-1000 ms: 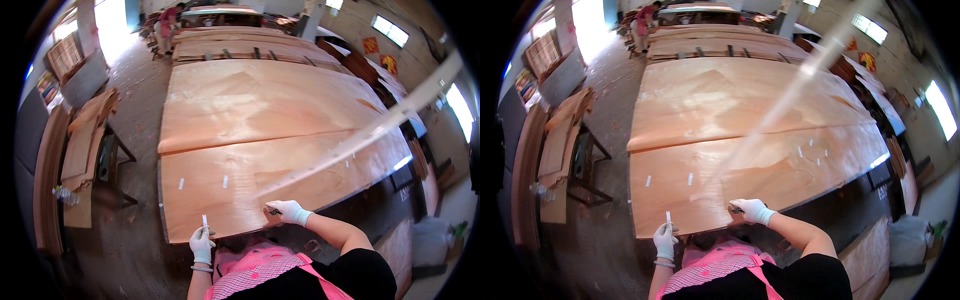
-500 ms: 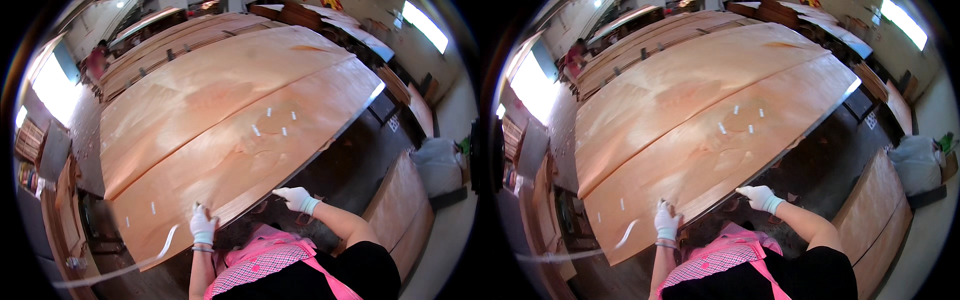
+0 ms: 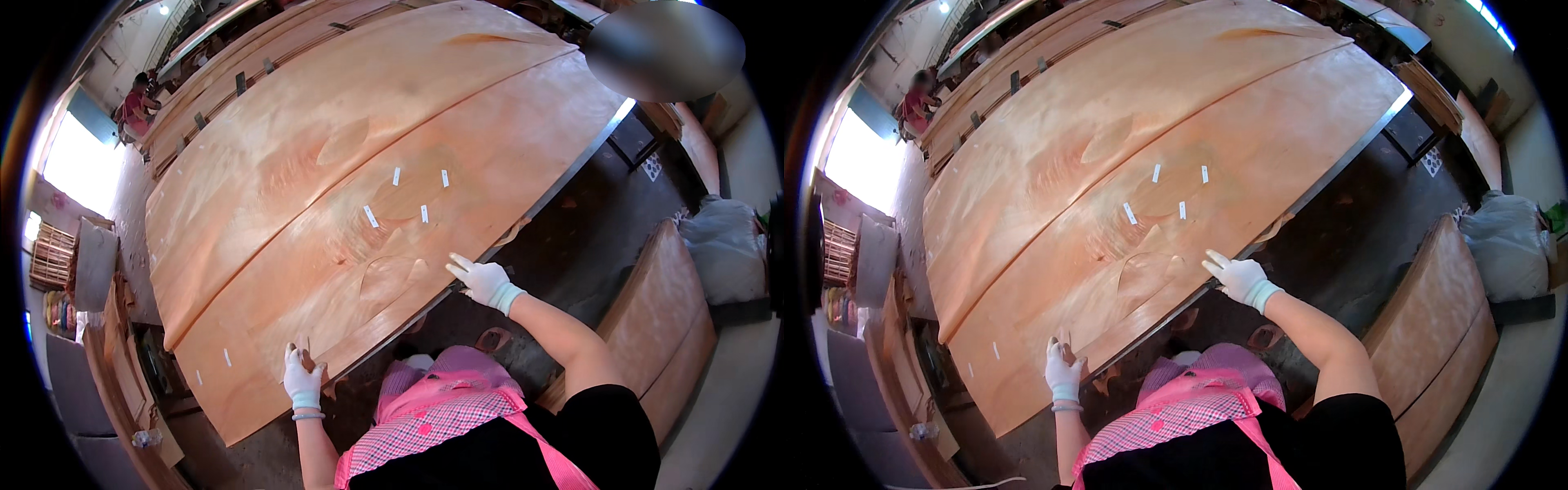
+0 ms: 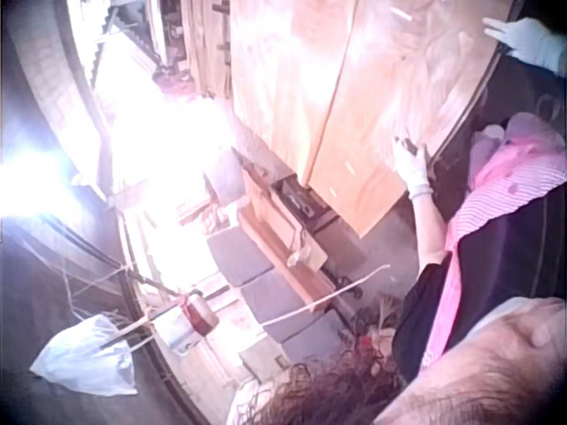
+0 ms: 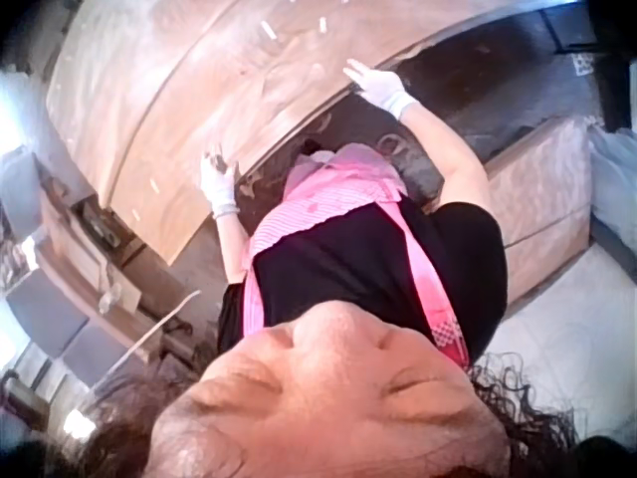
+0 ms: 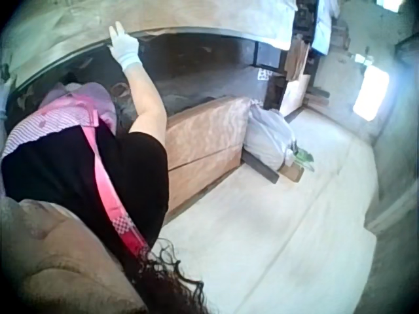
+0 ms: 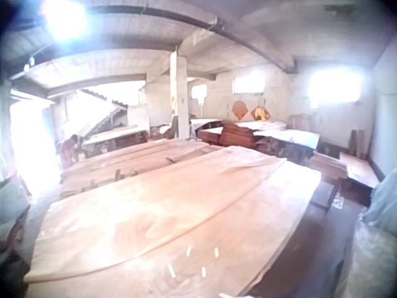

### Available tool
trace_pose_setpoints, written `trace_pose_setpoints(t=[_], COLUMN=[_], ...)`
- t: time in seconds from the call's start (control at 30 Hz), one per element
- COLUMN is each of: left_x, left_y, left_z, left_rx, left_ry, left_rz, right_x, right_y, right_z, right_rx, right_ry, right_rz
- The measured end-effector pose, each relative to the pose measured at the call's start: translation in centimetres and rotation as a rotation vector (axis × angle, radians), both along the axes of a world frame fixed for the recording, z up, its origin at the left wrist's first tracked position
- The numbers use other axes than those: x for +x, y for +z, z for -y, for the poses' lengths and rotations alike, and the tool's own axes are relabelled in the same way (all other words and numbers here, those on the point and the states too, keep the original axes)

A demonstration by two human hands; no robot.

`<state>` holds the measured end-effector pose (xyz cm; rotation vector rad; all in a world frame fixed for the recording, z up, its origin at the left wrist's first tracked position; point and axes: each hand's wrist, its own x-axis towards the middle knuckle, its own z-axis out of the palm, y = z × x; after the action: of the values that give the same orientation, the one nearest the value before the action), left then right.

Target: The person applies adhesive tape to wood veneer sheets, places a metal template over a defect, cuts a patch using a utility knife, removes the scrap piece, and secures the new veneer patch in place with tape.

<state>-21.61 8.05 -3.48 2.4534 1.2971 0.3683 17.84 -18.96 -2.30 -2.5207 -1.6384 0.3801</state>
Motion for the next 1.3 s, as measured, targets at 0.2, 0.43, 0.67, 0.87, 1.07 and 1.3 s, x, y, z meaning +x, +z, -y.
trace_pose_setpoints(t=[0.2,0.43,0.67,0.87,1.07,1.3], left_x=[-1.1,0.3,1.7,2.6,2.9,4.3], left_y=[-1.7,-0.8,0.0,0.6,0.1,0.9], left_z=[-1.5,-0.7,-6.9,-10.5,-10.0,-9.3], left_rx=[-0.006,-0.042,-0.106,-0.075,-0.115,-0.127], left_ry=[0.064,0.082,0.167,0.009,0.070,0.065], left_rz=[-0.129,-0.016,0.143,0.006,-0.035,0.157], right_x=[-0.1,0.0,0.1,0.8,1.6,2.0], right_y=[-0.8,1.0,0.6,0.1,0.5,3.0], right_z=[-2.5,-2.7,-2.9,-4.3,-5.5,-6.9], right_rx=[0.066,-0.069,-0.045,0.003,-0.054,-0.073], right_ry=[0.119,0.190,0.239,0.168,0.144,0.214], right_rz=[-0.003,0.056,0.027,-0.111,-0.175,-0.034])
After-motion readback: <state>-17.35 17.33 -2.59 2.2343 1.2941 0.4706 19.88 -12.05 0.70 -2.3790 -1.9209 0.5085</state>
